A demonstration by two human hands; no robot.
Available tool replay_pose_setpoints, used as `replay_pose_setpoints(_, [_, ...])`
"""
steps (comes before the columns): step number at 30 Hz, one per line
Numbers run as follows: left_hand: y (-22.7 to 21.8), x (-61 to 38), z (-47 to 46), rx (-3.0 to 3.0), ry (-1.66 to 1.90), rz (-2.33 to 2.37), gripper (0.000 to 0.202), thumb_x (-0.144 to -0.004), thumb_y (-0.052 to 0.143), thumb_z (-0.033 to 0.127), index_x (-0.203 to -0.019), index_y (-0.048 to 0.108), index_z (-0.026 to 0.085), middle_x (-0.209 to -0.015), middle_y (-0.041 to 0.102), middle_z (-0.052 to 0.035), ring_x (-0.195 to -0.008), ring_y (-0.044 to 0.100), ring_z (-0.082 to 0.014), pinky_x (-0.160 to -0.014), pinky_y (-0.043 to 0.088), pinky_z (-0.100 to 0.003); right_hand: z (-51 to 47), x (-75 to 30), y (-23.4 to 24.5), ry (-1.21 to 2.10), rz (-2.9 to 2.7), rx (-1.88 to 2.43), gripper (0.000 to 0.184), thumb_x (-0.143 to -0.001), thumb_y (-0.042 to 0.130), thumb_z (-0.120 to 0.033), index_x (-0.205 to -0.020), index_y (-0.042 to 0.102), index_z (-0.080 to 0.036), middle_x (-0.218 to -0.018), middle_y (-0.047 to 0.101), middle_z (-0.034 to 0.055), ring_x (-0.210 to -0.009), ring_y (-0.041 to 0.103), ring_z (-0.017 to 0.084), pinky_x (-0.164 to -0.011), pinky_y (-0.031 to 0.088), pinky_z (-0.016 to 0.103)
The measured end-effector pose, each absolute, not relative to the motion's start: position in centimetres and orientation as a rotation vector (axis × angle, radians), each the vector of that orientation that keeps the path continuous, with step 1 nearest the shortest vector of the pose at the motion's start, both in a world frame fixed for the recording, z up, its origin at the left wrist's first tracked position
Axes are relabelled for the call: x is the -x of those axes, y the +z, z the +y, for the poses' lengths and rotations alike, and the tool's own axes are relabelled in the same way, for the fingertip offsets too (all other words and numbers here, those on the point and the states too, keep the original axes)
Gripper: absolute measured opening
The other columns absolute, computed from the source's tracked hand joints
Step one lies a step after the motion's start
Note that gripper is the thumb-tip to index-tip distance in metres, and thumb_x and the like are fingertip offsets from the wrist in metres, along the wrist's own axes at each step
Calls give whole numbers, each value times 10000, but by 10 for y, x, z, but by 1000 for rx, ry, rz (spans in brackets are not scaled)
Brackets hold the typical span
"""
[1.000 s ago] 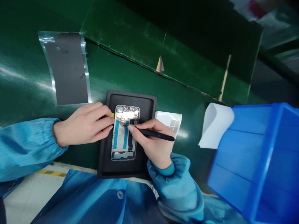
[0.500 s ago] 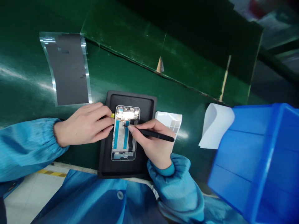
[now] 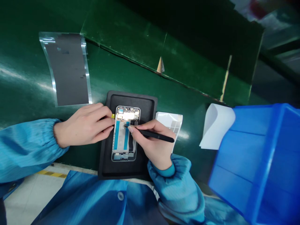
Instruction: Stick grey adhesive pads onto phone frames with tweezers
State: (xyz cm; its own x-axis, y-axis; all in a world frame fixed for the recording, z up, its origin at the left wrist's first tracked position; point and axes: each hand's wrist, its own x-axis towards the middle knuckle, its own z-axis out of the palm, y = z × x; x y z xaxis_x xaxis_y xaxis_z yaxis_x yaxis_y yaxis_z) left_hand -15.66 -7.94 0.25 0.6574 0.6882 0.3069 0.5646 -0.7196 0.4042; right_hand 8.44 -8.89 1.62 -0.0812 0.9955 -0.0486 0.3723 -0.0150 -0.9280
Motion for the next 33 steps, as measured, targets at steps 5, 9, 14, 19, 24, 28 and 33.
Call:
replay_pose_setpoints(5, [2,157,-80,-2603,635,1010,146,-958,552,233,-975,653,130,-954,608,-100,-791,559,-209,-685,504,-346,-89,-85,16,1095,-1537,1488,179,-761,865,-265,-747,695,-212,-702,697,-2,-578,659,170,-502,571,242])
replay_pose_setpoints(9, [2,157,-80,-2601,621,1012,150,-959,548,237,-979,655,134,-965,614,-102,-802,564,-212,-692,507,-349,-88,-85,17,1089,-1535,1455,173,-760,863,-241,-745,692,-219,-700,697,-6,-587,665,171,-520,582,245])
replay_pose_setpoints(14, [2,156,-79,-2607,636,1009,150,-955,549,229,-974,661,130,-950,611,-101,-800,567,-210,-693,505,-346,-88,-84,17,1082,-1541,1477,181,-764,865,-269,-743,693,-217,-700,699,3,-584,665,180,-513,582,258])
replay_pose_setpoints(19, [2,158,-80,-2603,632,1014,141,-953,566,234,-977,655,128,-949,608,-99,-801,558,-212,-701,502,-346,-88,-84,17,1096,-1531,1464,169,-760,862,-234,-748,694,-214,-698,695,-10,-573,654,159,-489,555,228])
replay_pose_setpoints(24, [2,157,-80,-2600,638,1006,142,-959,560,233,-984,651,127,-952,606,-99,-802,556,-211,-696,503,-348,-88,-84,17,1085,-1540,1505,173,-759,857,-277,-744,696,-214,-695,694,0,-573,651,170,-492,562,245])
replay_pose_setpoints(28, [2,157,-79,-2603,628,1015,154,-968,540,237,-977,657,137,-954,608,-96,-801,556,-201,-700,505,-345,-88,-84,18,1064,-1552,1511,179,-755,859,-289,-737,696,-217,-690,694,0,-571,649,173,-496,566,249])
replay_pose_setpoints(33, [3,157,-80,-2606,631,1014,155,-969,538,228,-974,657,130,-950,610,-98,-806,557,-207,-697,508,-348,-88,-84,17,1063,-1547,1510,196,-758,864,-303,-736,688,-221,-698,699,5,-586,660,183,-505,578,260])
